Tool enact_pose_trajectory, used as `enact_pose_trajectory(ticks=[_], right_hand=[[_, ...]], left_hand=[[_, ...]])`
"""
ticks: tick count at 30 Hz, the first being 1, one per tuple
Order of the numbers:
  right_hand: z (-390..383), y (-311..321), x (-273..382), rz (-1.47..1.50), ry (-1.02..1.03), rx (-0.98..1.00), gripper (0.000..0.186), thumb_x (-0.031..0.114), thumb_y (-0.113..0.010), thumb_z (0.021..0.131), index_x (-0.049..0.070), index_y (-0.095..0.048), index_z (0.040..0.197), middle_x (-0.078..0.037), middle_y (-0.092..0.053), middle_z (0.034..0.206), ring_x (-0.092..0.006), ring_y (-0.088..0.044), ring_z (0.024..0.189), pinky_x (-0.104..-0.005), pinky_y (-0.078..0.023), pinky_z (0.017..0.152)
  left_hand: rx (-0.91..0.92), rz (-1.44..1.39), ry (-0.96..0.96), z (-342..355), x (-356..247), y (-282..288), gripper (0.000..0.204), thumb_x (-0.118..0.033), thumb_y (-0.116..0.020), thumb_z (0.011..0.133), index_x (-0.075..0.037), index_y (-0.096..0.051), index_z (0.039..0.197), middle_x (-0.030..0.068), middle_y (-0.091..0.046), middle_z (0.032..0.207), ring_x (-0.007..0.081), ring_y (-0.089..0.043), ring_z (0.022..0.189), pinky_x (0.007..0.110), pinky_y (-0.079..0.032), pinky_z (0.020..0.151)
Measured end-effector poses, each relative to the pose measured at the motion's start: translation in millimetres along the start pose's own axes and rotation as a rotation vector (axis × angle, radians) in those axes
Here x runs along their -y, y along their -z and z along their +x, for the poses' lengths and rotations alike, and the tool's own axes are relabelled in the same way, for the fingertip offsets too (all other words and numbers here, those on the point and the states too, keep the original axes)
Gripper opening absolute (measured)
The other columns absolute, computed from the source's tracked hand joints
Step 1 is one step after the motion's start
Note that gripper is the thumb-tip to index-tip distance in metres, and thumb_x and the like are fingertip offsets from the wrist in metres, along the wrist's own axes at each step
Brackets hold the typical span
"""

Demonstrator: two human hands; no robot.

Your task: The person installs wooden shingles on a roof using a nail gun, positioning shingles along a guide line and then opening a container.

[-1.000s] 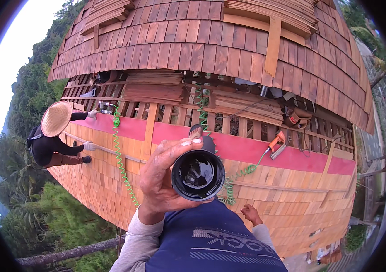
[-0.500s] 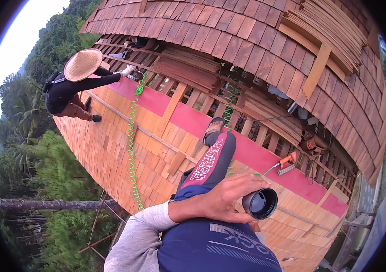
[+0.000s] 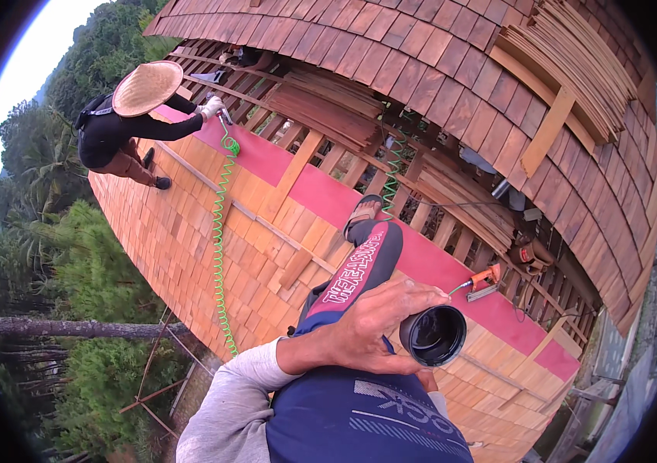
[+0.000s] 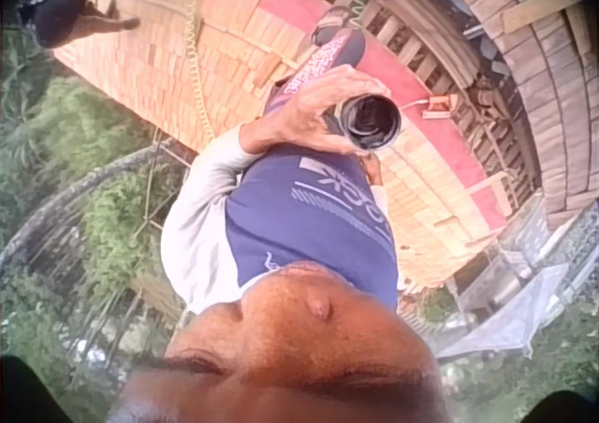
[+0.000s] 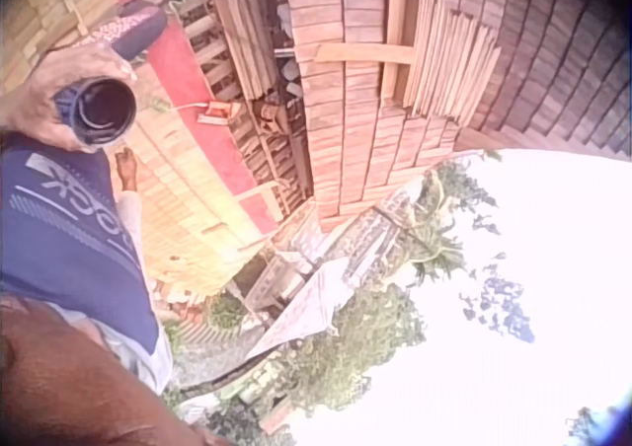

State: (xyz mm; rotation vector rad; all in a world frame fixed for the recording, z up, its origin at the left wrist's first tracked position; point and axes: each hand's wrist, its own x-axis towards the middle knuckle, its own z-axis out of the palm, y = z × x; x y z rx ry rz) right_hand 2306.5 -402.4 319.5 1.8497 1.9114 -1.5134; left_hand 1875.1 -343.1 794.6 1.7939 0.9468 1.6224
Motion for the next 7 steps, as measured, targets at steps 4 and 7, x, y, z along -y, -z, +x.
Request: enact_pose_trajectory(ticks=[4,7], right_hand=[[26,-15,-62,0.466,-0.068,0.059,0.067,0.04,-0.071,0.094,0.0,-0.052,0.144,-0.024,-0.066,0.131,-0.0397,-0.064,0.12,-0.0459,-0.049,0.104],[21,48,-116,1.041,-0.146,0.067,0.072,0.041,-0.071,0.094,-0.001,-0.048,0.149,-0.025,-0.064,0.136,-0.0419,-0.061,0.126,-0.0467,-0.047,0.109]], left_hand=[[-0.063,-0.016,-0.111,14,-20,5,0.083,-0.027,-0.095,0.071,0.007,-0.056,0.137,0.0239,-0.068,0.125,0.0348,-0.07,0.11,0.045,-0.054,0.092],[-0.128,-0.127,-0.258,28,-26,4,0.078,-0.028,-0.094,0.074,0.007,-0.058,0.134,0.0245,-0.069,0.123,0.0348,-0.071,0.108,0.047,-0.054,0.089]])
